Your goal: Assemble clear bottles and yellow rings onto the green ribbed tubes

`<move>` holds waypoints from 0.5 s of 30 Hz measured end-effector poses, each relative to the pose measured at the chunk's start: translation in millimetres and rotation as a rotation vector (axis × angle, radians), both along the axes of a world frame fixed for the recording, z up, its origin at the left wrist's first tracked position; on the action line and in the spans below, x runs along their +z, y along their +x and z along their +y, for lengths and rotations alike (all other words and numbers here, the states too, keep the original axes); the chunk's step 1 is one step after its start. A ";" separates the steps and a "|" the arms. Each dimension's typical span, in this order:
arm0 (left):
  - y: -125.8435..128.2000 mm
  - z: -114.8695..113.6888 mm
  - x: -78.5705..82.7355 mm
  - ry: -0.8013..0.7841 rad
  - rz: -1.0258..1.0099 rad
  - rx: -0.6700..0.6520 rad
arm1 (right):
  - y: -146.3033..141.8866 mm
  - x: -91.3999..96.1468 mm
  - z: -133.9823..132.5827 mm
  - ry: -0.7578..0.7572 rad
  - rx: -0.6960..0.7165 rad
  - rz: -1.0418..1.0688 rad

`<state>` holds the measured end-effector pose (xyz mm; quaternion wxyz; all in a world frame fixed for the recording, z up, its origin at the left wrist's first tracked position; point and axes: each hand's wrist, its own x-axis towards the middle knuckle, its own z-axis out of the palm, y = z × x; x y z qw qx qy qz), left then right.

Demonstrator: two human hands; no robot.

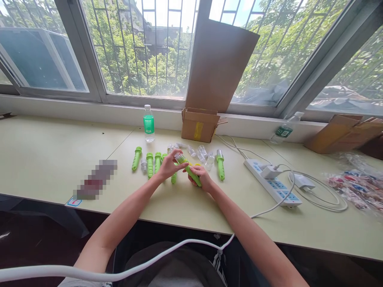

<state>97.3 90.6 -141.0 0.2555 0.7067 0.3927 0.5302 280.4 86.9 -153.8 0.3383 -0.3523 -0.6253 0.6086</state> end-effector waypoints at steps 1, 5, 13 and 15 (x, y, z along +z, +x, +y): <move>-0.3 0.0 0.5 0.000 -0.005 0.000 | -0.8 0.2 -0.8 0.015 -0.006 -0.008; -0.6 -0.7 2.8 -0.031 -0.039 0.003 | -4.6 0.2 -4.5 0.223 -0.102 -0.125; 3.5 -2.9 5.0 -0.161 -0.339 -0.023 | -3.2 -9.0 -1.9 0.799 -0.371 -0.392; 2.4 -1.4 7.1 -0.238 -0.449 -0.024 | -3.6 -11.5 -1.1 0.826 -0.394 -0.397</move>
